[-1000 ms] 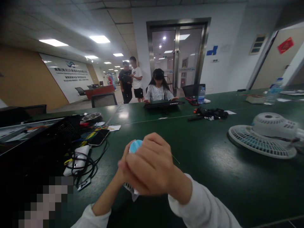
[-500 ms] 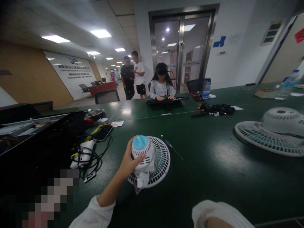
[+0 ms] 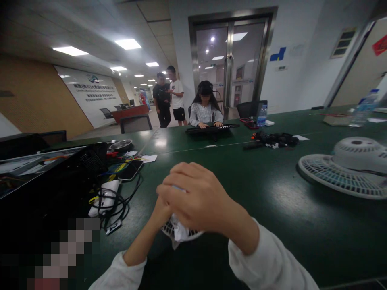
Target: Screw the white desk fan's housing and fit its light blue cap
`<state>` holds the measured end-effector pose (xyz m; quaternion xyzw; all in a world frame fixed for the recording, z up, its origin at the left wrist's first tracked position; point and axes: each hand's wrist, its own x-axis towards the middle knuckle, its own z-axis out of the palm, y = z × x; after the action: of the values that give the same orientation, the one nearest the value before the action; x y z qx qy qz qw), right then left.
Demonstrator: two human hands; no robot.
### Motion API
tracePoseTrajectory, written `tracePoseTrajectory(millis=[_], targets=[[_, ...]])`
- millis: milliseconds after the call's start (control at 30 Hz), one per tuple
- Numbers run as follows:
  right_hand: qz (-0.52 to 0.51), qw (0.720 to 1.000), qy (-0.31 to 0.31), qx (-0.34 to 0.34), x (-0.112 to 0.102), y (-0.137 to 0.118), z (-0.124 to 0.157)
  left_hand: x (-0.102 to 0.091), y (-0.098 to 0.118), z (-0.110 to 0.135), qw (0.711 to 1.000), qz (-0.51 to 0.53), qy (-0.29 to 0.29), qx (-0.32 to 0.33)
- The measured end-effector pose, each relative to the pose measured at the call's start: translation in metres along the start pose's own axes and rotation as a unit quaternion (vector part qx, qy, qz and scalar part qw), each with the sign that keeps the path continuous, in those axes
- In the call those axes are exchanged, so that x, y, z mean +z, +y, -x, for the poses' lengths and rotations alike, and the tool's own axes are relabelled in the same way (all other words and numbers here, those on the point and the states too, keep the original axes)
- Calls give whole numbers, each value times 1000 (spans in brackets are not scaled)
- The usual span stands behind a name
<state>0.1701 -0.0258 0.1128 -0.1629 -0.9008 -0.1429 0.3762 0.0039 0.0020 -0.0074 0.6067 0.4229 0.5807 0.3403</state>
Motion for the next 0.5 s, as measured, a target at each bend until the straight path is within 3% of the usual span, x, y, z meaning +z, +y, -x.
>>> tracePoseTrajectory(millis=[100, 167, 500], targets=[[22, 985, -153, 77, 25, 22, -8, 0, -2, -1, 1000, 5, -16, -3], [5, 969, -222, 104, 36, 31, -5, 0, -4, -1, 1000, 5, -22, -9], [-148, 942, -253, 160, 37, 47, 0, -1, 0, 1, 1000, 2, -22, -6]])
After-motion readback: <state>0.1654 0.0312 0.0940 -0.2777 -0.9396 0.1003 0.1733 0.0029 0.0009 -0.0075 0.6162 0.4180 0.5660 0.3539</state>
